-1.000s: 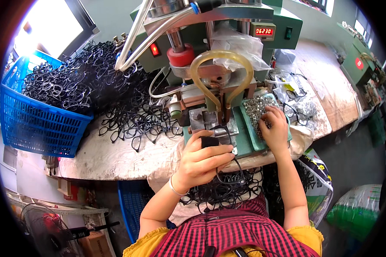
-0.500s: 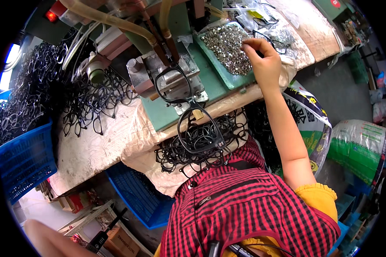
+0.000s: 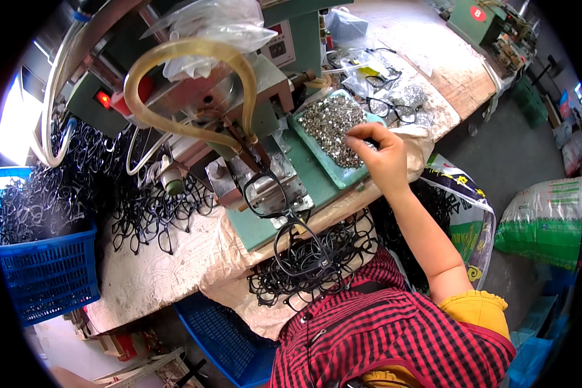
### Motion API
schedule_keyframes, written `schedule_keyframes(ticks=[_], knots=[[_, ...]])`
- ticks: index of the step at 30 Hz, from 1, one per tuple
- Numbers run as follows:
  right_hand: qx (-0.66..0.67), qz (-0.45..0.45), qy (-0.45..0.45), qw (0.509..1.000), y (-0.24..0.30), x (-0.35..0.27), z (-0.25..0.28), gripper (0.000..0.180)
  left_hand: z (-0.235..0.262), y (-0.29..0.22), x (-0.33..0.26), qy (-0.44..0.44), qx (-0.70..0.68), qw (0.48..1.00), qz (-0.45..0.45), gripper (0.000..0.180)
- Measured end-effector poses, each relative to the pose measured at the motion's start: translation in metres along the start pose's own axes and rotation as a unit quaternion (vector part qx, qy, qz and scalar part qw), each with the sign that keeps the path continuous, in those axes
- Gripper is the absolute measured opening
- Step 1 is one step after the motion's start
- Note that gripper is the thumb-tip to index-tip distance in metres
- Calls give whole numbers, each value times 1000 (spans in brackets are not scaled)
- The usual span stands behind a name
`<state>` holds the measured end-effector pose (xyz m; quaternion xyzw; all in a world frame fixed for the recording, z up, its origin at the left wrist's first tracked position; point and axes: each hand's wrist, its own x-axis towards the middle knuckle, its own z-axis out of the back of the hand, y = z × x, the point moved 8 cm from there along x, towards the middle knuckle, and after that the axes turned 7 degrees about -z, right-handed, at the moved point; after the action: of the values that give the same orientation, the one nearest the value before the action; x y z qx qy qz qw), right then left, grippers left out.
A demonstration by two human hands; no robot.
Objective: The person repeatedly picks up black eyeglass frames from a pile, places them into a green press machine, and operates the lever to attach small metal components. The person then removes the assembled glasses and places them on the table, continuing the cycle.
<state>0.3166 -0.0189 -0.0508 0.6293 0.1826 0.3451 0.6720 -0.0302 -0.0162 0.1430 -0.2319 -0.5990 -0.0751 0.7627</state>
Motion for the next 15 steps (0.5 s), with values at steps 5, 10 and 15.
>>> schedule_keyframes(ticks=[5,10,15], knots=[[18,151,129,980,89,-13,-54,14,-8,10,2,10,-6,1000,4,20],[127,66,170,975,87,-15,-94,21,-12,16,3,15,-12,1000,2,19],[152,34,162,974,76,-19,-98,32,-6,5,8,9,-22,1000,-20,18]])
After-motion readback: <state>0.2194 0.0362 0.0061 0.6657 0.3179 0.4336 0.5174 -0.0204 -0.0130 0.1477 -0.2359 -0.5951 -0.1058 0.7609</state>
